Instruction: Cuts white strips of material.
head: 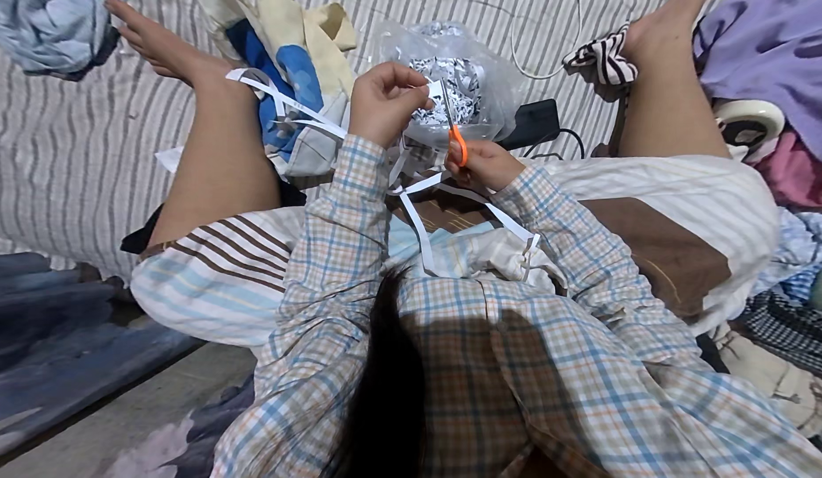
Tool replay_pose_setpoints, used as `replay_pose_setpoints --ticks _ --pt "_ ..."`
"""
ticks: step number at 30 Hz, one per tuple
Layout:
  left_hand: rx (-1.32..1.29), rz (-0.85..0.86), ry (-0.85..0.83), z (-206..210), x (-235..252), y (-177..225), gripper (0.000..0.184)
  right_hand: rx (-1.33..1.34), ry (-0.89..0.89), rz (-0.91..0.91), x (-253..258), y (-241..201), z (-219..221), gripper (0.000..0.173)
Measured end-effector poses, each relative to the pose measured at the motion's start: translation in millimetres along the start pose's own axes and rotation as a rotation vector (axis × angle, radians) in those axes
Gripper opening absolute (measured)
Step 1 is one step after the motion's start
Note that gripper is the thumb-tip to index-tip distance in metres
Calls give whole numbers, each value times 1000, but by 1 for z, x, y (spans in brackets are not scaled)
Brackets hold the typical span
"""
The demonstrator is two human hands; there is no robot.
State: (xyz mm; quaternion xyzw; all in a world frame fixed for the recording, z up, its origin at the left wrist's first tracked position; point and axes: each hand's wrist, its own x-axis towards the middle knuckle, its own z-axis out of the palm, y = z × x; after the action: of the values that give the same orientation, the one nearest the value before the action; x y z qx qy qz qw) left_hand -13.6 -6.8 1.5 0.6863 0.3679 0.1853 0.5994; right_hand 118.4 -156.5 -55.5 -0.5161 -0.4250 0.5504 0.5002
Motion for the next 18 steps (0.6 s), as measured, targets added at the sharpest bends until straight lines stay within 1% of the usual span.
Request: replay_pose_setpoints --ticks 2,5,8,14,18 --pt "2 -4 1 0 0 0 12 -14 15 46 0 -2 -1 37" --pt "-7 -7 -3 0 0 0 12 -37 0 109 2 -3 -2 42" --pt "-12 -9 -17 0 0 0 11 -11 -17 78 3 0 -2 42" --pt "4 -8 -16 1 -1 0 12 -2 22 13 1 -1 0 37" --pt "-3 -12 -11 1 -1 0 11 -8 12 44 3 -1 -2 44"
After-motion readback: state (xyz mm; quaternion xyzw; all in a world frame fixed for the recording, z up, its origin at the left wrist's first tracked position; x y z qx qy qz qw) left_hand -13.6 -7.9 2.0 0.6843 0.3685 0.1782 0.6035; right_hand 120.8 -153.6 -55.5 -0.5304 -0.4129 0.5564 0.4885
